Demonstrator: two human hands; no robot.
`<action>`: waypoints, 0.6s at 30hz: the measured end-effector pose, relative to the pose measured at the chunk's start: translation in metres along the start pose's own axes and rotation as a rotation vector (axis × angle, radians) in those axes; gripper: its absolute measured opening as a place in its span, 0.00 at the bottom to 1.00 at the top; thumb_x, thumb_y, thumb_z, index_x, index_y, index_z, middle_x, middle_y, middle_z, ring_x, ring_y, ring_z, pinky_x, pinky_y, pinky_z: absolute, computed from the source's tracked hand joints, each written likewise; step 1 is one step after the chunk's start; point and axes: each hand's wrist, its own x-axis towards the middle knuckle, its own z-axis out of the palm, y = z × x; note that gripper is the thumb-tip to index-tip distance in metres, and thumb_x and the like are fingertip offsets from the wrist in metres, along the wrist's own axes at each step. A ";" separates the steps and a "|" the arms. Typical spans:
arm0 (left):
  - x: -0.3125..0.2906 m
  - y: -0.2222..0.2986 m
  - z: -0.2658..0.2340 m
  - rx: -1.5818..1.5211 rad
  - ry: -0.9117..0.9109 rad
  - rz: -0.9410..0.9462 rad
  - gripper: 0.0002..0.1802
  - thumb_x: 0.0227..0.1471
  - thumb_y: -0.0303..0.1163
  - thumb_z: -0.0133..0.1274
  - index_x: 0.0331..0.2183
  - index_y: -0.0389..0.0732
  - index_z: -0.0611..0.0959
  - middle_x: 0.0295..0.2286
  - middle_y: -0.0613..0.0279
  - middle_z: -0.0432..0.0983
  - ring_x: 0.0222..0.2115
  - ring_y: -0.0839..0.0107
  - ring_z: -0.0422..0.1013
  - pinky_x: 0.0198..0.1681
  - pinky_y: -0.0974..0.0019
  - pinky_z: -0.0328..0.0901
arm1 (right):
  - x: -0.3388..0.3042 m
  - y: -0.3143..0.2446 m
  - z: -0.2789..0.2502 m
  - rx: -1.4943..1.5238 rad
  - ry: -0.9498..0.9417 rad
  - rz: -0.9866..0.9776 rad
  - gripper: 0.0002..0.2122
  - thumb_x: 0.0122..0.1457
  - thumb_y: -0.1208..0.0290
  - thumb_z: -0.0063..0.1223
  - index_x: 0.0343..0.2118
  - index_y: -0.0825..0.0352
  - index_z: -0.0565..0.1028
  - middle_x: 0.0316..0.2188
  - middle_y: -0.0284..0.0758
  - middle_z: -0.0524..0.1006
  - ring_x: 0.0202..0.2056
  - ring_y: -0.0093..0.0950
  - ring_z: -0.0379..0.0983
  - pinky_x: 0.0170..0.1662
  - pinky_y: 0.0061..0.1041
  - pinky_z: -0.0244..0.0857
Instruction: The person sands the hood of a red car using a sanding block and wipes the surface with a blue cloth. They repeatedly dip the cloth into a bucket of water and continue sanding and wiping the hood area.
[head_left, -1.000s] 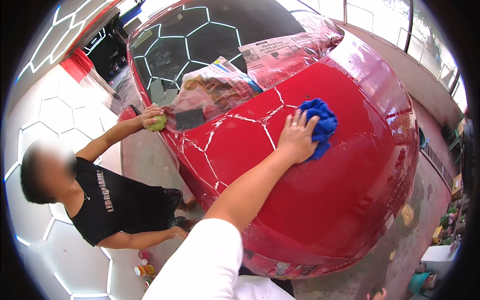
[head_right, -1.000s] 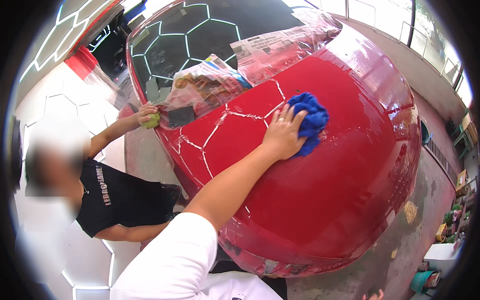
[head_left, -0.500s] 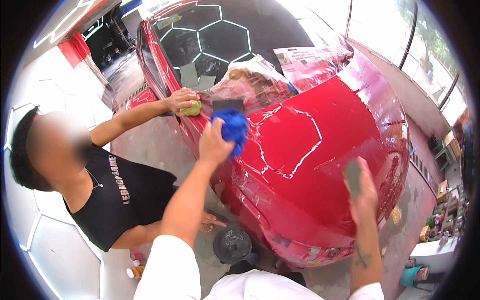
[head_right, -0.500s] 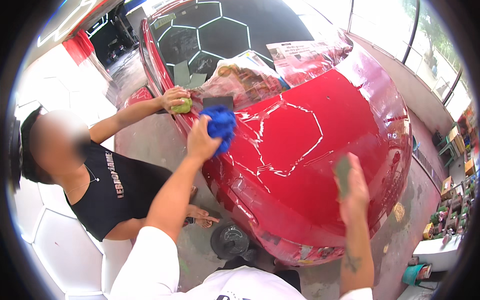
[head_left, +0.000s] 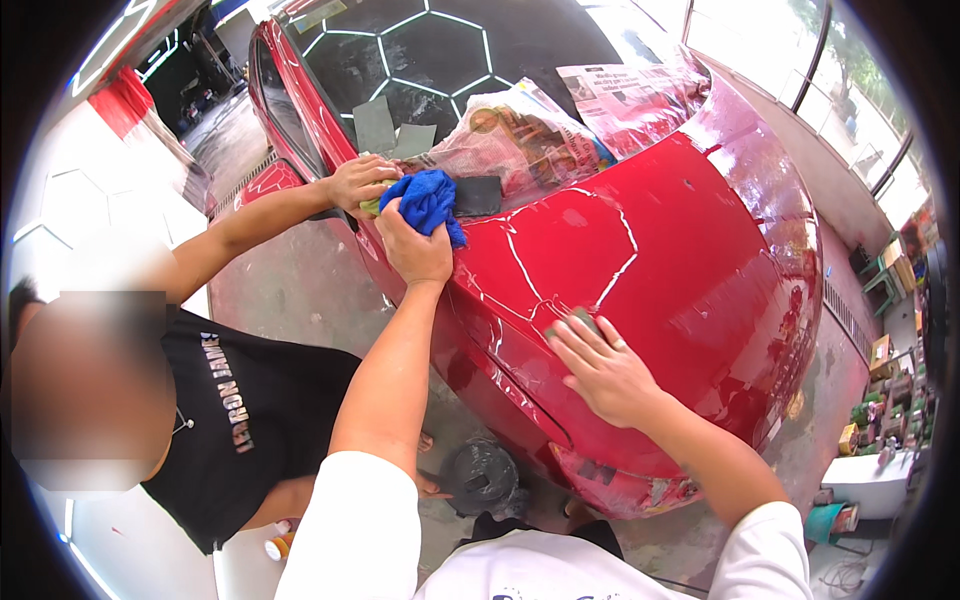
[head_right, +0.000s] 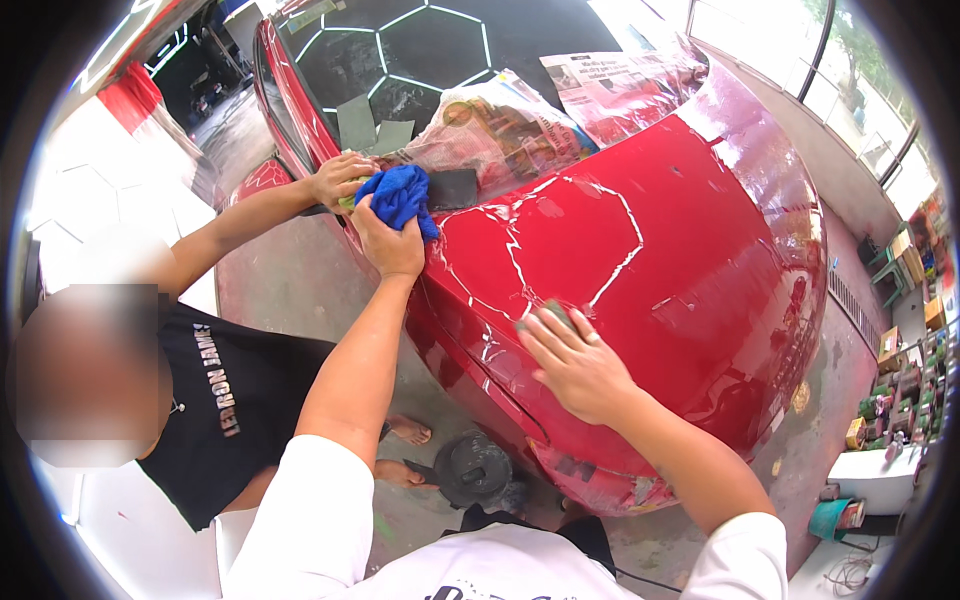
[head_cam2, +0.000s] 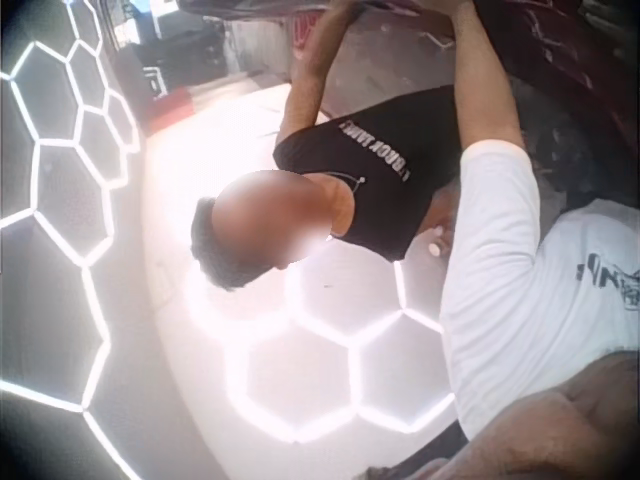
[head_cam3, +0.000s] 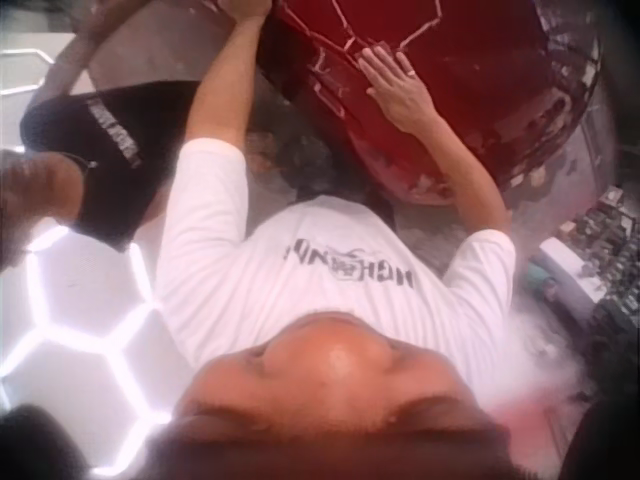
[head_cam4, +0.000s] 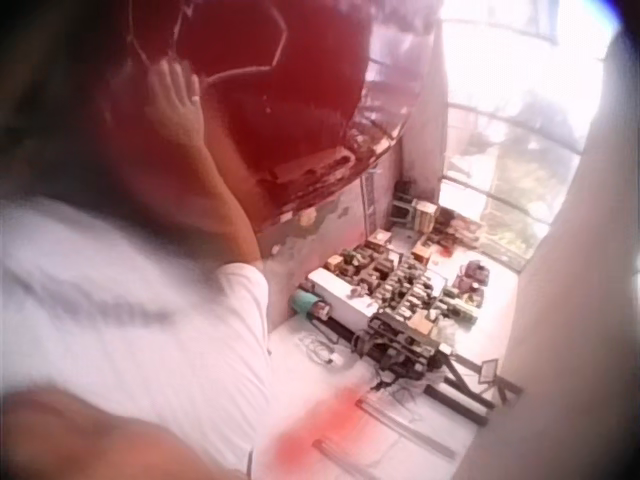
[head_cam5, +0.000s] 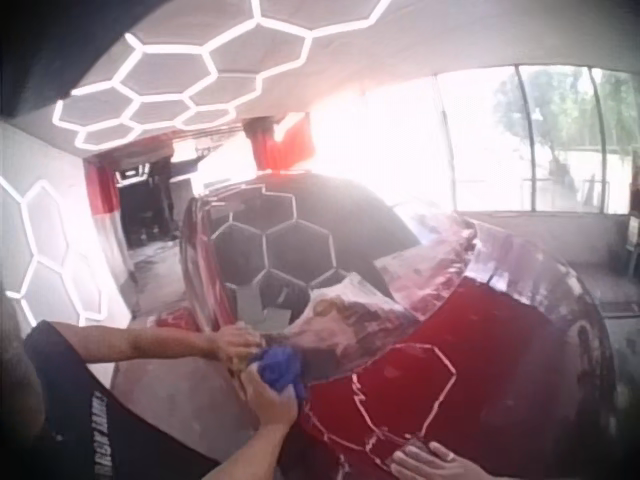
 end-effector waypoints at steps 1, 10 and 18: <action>0.000 0.002 -0.001 0.005 -0.021 -0.004 0.32 0.54 0.36 0.70 0.56 0.44 0.72 0.50 0.43 0.75 0.52 0.35 0.74 0.55 0.38 0.70 | 0.028 -0.004 0.005 0.012 0.024 -0.016 0.30 0.75 0.61 0.52 0.76 0.66 0.64 0.79 0.42 0.60 0.81 0.41 0.49 0.82 0.56 0.41; 0.004 -0.011 -0.007 0.026 -0.093 0.008 0.34 0.53 0.38 0.70 0.56 0.44 0.72 0.50 0.43 0.75 0.52 0.36 0.74 0.54 0.39 0.71 | 0.095 -0.019 0.012 0.011 0.069 -0.048 0.29 0.76 0.60 0.49 0.76 0.65 0.65 0.79 0.39 0.61 0.80 0.41 0.53 0.81 0.59 0.42; 0.005 -0.005 0.005 -0.033 -0.069 0.051 0.33 0.54 0.38 0.69 0.57 0.42 0.73 0.50 0.43 0.75 0.53 0.36 0.74 0.56 0.39 0.70 | 0.169 -0.026 0.014 -0.088 0.137 -0.036 0.29 0.77 0.58 0.46 0.76 0.67 0.65 0.80 0.39 0.60 0.80 0.40 0.51 0.80 0.59 0.42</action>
